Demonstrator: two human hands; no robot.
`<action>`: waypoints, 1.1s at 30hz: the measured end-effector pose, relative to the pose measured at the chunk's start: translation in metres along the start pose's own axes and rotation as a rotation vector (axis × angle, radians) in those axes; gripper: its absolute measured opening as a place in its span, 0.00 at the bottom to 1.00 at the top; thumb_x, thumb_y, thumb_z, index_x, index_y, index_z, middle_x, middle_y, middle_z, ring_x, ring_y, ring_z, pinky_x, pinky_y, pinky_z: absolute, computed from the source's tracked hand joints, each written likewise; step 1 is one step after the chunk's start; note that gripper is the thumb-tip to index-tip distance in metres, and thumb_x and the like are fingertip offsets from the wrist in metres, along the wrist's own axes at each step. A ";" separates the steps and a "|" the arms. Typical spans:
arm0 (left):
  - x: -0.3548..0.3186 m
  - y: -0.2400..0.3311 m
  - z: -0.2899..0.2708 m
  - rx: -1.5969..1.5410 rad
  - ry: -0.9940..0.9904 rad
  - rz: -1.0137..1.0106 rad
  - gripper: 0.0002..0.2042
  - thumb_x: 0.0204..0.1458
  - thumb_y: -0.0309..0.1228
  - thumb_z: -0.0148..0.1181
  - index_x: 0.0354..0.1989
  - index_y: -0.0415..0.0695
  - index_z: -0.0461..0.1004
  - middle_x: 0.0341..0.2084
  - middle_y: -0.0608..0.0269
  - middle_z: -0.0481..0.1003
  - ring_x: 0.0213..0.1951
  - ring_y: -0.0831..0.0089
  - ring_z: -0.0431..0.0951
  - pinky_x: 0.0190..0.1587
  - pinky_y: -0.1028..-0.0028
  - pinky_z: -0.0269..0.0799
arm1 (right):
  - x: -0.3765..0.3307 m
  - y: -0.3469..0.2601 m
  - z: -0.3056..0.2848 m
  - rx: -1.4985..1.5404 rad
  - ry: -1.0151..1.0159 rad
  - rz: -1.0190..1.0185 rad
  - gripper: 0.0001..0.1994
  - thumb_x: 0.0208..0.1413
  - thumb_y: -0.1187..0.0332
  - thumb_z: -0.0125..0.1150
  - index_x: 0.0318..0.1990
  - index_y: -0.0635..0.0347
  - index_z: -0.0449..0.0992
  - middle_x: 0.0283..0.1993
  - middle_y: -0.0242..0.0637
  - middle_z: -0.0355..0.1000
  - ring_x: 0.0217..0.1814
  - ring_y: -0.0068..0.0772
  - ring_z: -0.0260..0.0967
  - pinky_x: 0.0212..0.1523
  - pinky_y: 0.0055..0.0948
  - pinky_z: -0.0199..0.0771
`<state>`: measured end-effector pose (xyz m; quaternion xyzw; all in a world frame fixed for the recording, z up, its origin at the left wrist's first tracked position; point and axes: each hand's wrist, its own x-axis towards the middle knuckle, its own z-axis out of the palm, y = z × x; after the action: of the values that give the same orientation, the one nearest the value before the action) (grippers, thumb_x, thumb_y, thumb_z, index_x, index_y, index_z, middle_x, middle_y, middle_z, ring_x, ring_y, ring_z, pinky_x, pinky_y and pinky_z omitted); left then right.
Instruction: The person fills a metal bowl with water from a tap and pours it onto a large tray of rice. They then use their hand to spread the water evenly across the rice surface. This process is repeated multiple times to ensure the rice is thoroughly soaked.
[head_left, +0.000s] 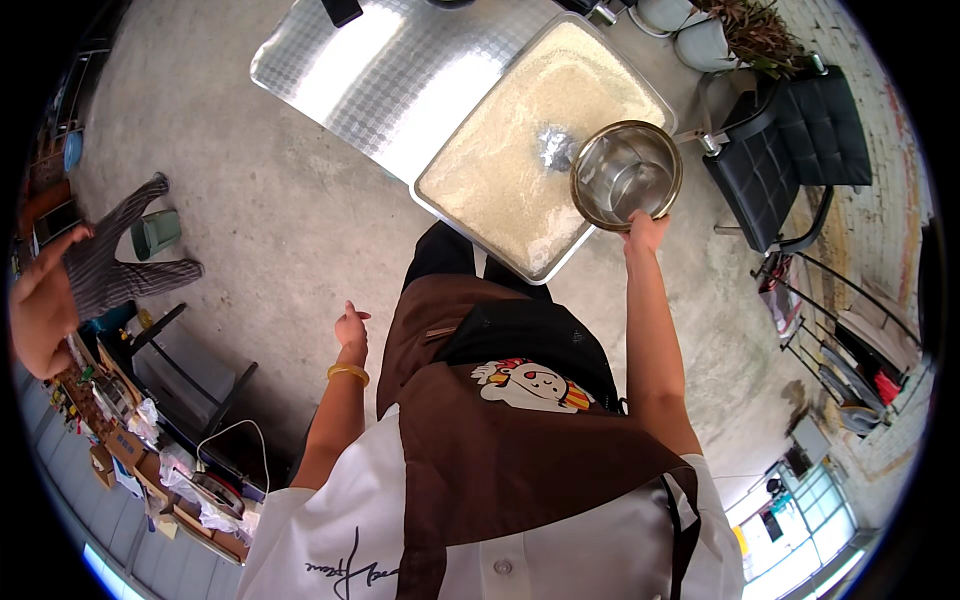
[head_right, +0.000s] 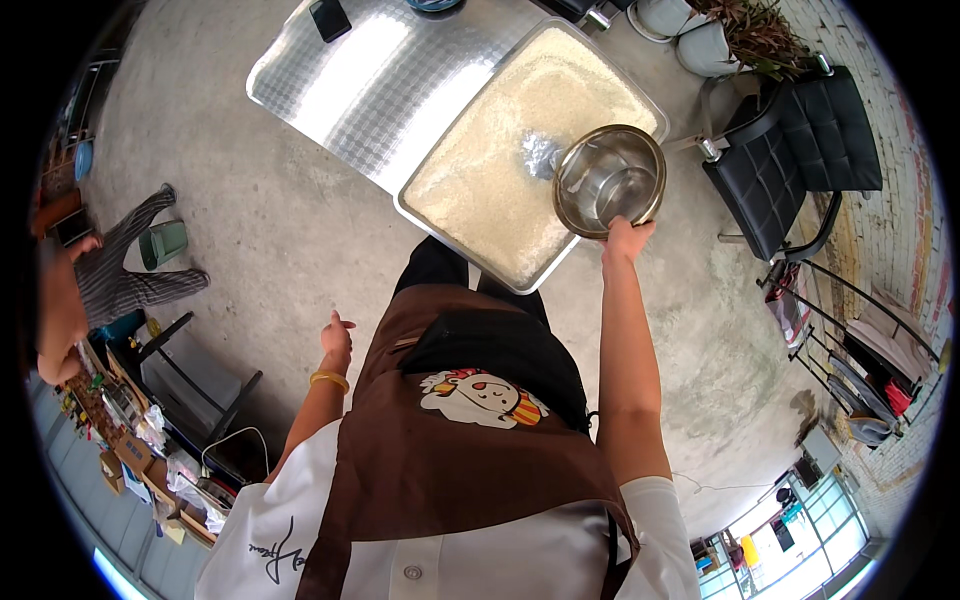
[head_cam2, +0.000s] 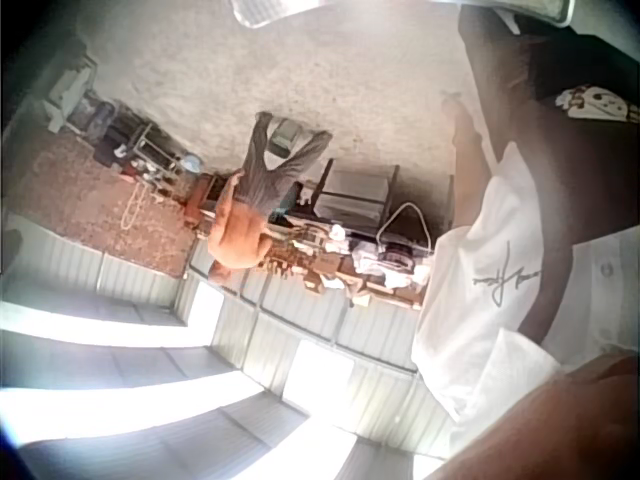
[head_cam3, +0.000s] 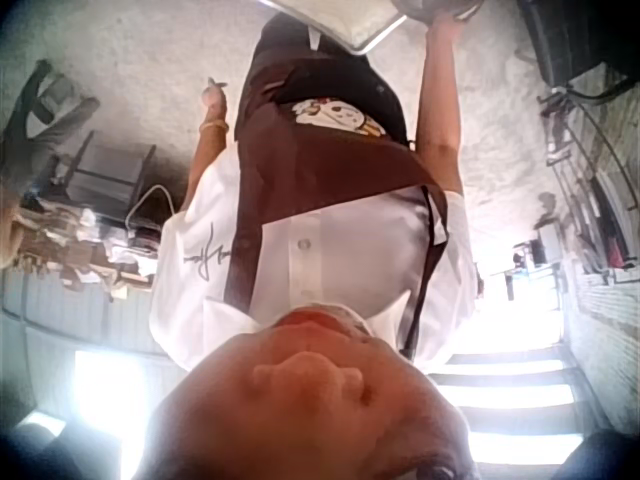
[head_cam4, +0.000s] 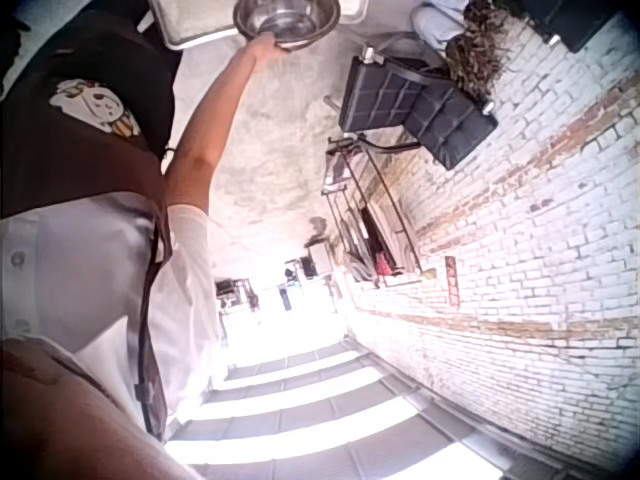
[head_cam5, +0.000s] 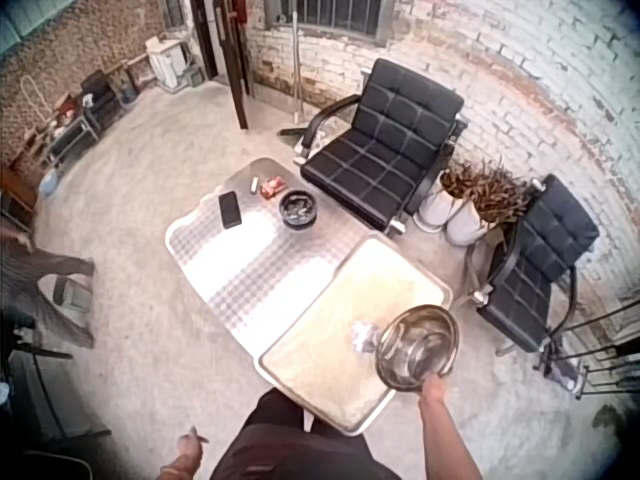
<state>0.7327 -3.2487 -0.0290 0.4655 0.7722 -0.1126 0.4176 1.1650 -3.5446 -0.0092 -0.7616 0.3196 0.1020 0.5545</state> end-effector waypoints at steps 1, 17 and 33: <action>0.000 0.000 0.000 -0.004 0.007 -0.001 0.27 0.52 0.49 0.38 0.15 0.40 0.73 0.04 0.66 0.57 0.08 0.73 0.58 0.13 0.72 0.56 | 0.000 0.000 0.001 -0.016 0.009 -0.015 0.29 0.31 0.80 0.47 0.48 0.58 0.51 0.44 0.45 0.58 0.39 0.43 0.63 0.26 0.39 0.75; 0.005 0.008 -0.002 0.003 -0.015 0.020 0.27 0.52 0.49 0.36 0.18 0.39 0.72 0.03 0.67 0.56 0.08 0.74 0.57 0.12 0.74 0.55 | -0.010 -0.007 0.010 -0.268 0.067 -0.357 0.36 0.39 0.79 0.45 0.59 0.68 0.40 0.58 0.51 0.49 0.59 0.45 0.50 0.56 0.31 0.52; 0.016 0.018 -0.002 0.008 -0.012 0.043 0.26 0.52 0.49 0.37 0.17 0.39 0.72 0.03 0.68 0.56 0.07 0.75 0.57 0.12 0.74 0.55 | -0.036 -0.021 0.015 -0.237 0.013 -0.638 0.37 0.40 0.85 0.44 0.60 0.67 0.38 0.61 0.52 0.43 0.63 0.45 0.44 0.62 0.32 0.43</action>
<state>0.7430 -3.2282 -0.0360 0.4830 0.7591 -0.1095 0.4225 1.1525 -3.5139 0.0200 -0.8829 0.0547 -0.0448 0.4642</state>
